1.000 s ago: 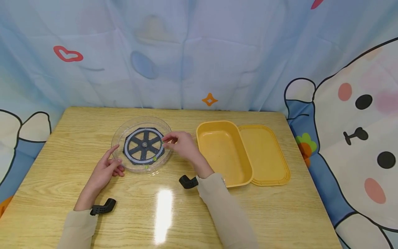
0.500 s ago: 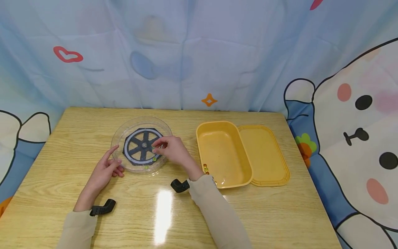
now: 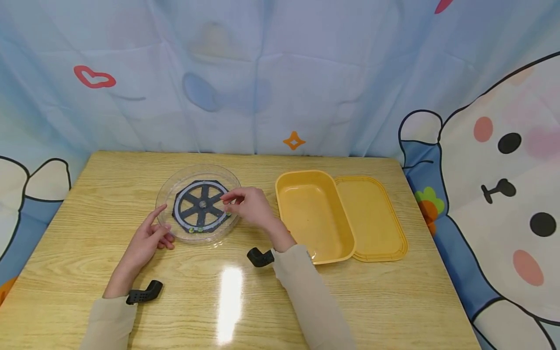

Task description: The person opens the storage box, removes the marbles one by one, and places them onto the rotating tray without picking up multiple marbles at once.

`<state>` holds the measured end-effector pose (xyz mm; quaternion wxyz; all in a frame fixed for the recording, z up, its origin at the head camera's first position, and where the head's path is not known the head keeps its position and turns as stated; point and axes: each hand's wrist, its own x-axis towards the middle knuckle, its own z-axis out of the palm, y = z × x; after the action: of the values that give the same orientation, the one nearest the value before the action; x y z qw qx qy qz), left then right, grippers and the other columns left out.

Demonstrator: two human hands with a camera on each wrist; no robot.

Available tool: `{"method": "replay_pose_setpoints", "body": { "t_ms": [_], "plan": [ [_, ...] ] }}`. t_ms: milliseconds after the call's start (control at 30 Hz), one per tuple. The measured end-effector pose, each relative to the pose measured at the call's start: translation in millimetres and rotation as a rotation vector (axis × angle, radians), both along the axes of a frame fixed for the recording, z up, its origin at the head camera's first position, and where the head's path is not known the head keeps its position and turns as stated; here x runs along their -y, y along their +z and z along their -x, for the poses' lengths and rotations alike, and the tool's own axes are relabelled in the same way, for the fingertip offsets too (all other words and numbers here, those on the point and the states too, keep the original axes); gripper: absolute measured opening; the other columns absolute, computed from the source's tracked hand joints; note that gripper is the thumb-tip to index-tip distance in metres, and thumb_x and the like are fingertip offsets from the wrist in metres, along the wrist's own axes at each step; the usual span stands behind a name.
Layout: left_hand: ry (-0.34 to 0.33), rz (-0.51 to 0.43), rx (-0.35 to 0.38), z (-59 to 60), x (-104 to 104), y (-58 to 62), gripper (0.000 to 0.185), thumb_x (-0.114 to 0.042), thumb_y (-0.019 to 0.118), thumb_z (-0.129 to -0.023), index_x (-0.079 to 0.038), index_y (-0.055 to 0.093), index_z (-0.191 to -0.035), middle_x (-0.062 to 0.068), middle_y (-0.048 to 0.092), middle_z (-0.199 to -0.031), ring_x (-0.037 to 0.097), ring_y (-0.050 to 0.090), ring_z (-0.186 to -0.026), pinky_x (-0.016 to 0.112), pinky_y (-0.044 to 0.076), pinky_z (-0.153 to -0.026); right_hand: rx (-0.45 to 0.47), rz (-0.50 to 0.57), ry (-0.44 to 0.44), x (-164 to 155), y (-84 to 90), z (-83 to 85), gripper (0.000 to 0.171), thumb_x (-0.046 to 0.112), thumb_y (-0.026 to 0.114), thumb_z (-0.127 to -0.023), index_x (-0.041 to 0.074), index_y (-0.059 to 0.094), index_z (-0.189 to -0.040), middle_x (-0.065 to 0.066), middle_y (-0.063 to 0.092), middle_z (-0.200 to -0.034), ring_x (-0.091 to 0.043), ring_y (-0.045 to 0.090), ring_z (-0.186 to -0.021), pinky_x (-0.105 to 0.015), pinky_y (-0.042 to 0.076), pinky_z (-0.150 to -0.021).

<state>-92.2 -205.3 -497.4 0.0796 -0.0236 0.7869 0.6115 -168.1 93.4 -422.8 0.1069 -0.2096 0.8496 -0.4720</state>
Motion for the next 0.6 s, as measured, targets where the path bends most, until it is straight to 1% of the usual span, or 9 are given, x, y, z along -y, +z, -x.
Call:
{"method": "replay_pose_setpoints", "body": {
  "t_ms": [200, 333, 467, 600],
  "plan": [
    [-0.003, -0.002, -0.006, -0.9, 0, -0.4, 0.061, -0.021, 0.052, -0.105, -0.019, 0.024, -0.159, 0.014, 0.066, -0.084, 0.024, 0.068, -0.068, 0.029, 0.052, -0.066, 0.000, -0.045, -0.064, -34, 20.0, 5.3, 0.021, 0.014, 0.073, -0.092, 0.009, 0.075, -0.112, 0.001, 0.072, -0.099, -0.020, 0.059, -0.086, -0.034, 0.048, -0.071],
    [-0.002, -0.003, -0.004, -1.0, 0, -0.3, 0.061, -0.022, 0.053, -0.105, -0.020, 0.024, -0.159, 0.014, 0.065, -0.084, 0.024, 0.068, -0.068, 0.028, 0.052, -0.066, -0.004, -0.073, -0.083, -63, 29.6, 9.7, 0.022, 0.016, 0.073, -0.093, 0.010, 0.074, -0.114, 0.000, 0.072, -0.101, -0.021, 0.059, -0.088, -0.036, 0.048, -0.073],
    [-0.002, -0.007, -0.002, -0.7, 0, 0.6, 0.061, -0.022, 0.053, -0.105, -0.020, 0.024, -0.159, 0.014, 0.065, -0.085, 0.024, 0.068, -0.068, 0.028, 0.052, -0.066, -0.012, -0.082, -0.089, -92, 30.8, 15.3, 0.022, 0.017, 0.073, -0.093, 0.009, 0.074, -0.114, -0.003, 0.072, -0.103, -0.022, 0.059, -0.090, -0.035, 0.049, -0.075],
    [-0.003, -0.012, -0.003, -0.4, 0, 1.6, 0.061, -0.020, 0.052, -0.105, -0.019, 0.024, -0.159, 0.014, 0.065, -0.084, 0.024, 0.068, -0.068, 0.028, 0.052, -0.065, -0.024, -0.085, -0.077, -116, 25.4, 21.2, 0.020, 0.014, 0.073, -0.092, 0.006, 0.074, -0.111, -0.006, 0.071, -0.104, -0.023, 0.059, -0.089, -0.036, 0.048, -0.075]
  ]
}}
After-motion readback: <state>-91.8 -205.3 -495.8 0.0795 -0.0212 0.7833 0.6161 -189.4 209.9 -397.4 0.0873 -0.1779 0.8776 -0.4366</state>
